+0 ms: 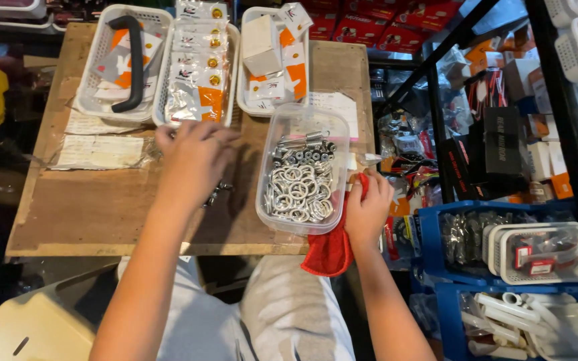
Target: The person sorts small metal hardware components, such as screws and washers, from a wooden table into a clear plastic container. They use their hands to pick up the items and place them into the container, occasionally using a red cloth to wipe the table surface.
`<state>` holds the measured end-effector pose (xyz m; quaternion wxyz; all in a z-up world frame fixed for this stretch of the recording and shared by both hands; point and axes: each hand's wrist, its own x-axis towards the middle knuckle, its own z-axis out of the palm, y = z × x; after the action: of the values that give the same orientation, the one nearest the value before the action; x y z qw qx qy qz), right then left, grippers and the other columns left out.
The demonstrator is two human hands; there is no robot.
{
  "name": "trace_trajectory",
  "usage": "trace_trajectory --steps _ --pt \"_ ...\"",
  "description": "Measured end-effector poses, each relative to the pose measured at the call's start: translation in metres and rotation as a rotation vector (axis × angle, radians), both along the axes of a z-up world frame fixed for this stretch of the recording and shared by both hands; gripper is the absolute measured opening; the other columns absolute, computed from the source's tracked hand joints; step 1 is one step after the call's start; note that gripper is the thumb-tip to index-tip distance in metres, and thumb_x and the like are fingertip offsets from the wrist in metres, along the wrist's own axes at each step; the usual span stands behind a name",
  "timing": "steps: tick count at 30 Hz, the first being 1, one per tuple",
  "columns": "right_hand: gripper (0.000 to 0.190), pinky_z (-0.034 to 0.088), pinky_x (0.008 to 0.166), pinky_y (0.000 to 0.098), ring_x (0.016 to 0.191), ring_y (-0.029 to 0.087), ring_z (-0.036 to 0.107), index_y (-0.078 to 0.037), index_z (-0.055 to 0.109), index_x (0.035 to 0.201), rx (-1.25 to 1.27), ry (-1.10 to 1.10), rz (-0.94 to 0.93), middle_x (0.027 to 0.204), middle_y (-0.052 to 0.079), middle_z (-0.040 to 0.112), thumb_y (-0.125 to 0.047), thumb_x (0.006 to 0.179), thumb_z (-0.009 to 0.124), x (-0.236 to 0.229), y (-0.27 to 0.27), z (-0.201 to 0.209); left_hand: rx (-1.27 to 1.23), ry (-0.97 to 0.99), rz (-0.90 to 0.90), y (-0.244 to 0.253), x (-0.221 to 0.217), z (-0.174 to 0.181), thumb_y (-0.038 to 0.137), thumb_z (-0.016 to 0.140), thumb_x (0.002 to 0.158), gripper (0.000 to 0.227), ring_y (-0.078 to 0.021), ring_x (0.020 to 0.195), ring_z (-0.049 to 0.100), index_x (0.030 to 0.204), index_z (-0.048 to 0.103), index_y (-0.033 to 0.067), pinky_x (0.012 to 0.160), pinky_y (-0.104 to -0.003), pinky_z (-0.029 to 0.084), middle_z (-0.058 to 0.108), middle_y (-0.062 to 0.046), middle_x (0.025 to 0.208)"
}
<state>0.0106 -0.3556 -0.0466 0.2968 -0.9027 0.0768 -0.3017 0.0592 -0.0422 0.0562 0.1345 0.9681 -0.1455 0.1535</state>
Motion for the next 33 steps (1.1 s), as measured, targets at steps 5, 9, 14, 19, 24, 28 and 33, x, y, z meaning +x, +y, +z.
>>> trace_trajectory --steps 5,9,14,19,24,28,33 --pt "0.016 0.049 0.1 0.0462 0.11 0.035 0.062 -0.003 0.071 0.104 0.007 -0.007 0.013 0.118 0.013 0.066 -0.014 0.096 0.062 0.0 -0.002 -0.006 0.167 0.048 0.125 0.033 -0.018 -0.014 0.033 0.077 0.085 0.026 -0.0219 0.108 0.06 0.11 0.075 0.0286 0.099 -0.052 0.035 0.07 0.006 0.108" --pt "0.015 0.049 0.099 0.048 0.108 0.037 0.062 -0.003 0.07 0.103 -0.011 -0.033 0.031 0.117 0.014 0.066 -0.013 0.095 0.063 0.001 -0.003 -0.007 0.154 0.263 0.063 0.02 -0.043 0.01 0.037 0.08 0.082 0.035 -0.0255 0.107 0.064 0.115 0.075 0.0247 0.094 -0.05 0.041 0.073 0.0 0.106" --pt "0.014 0.049 0.099 0.0476 0.107 0.037 0.062 -0.002 0.07 0.102 -0.021 -0.029 0.029 0.116 0.014 0.066 -0.012 0.095 0.062 -0.001 0.002 -0.002 0.235 0.208 0.027 0.013 -0.046 -0.022 0.042 0.085 0.072 0.05 -0.0241 0.106 0.064 0.117 0.071 0.0257 0.09 -0.044 0.04 0.071 0.0 0.109" --pt "0.016 0.048 0.1 0.0467 0.109 0.036 0.062 -0.003 0.071 0.103 -0.009 -0.024 0.025 0.117 0.013 0.066 -0.013 0.096 0.061 0.001 -0.001 -0.004 0.32 0.152 0.102 0.012 -0.042 -0.047 0.041 0.087 0.069 0.052 -0.0235 0.105 0.062 0.116 0.069 0.0233 0.088 -0.041 0.04 0.069 0.0 0.109" --pt "0.016 0.048 0.101 0.0467 0.11 0.035 0.061 -0.003 0.07 0.104 -0.005 -0.019 0.028 0.118 0.013 0.066 -0.014 0.097 0.061 0.0 -0.003 -0.006 0.236 0.072 0.118 0.006 -0.046 -0.051 0.031 0.081 0.081 0.038 -0.025 0.1 0.065 0.114 0.069 0.0178 0.082 -0.038 0.043 0.067 -0.003 0.106" --pt "0.015 0.049 0.1 0.0467 0.11 0.035 0.061 -0.004 0.07 0.104 -0.017 -0.02 0.023 0.118 0.013 0.066 -0.013 0.096 0.062 -0.001 -0.001 -0.005 0.23 -0.005 0.102 0.007 -0.044 -0.069 0.032 0.076 0.086 0.03 -0.0241 0.097 0.065 0.11 0.069 0.0161 0.08 -0.036 0.043 0.066 -0.004 0.105" --pt "0.016 0.048 0.101 0.0468 0.111 0.035 0.06 -0.003 0.07 0.105 0.006 0.001 0.026 0.119 0.014 0.065 -0.013 0.097 0.061 -0.001 -0.001 -0.002 0.224 -0.293 -0.002 0.003 -0.044 -0.073 0.029 0.066 0.095 0.014 -0.022 0.09 0.06 0.102 0.065 0.0168 0.075 -0.035 0.041 0.062 -0.001 0.091"
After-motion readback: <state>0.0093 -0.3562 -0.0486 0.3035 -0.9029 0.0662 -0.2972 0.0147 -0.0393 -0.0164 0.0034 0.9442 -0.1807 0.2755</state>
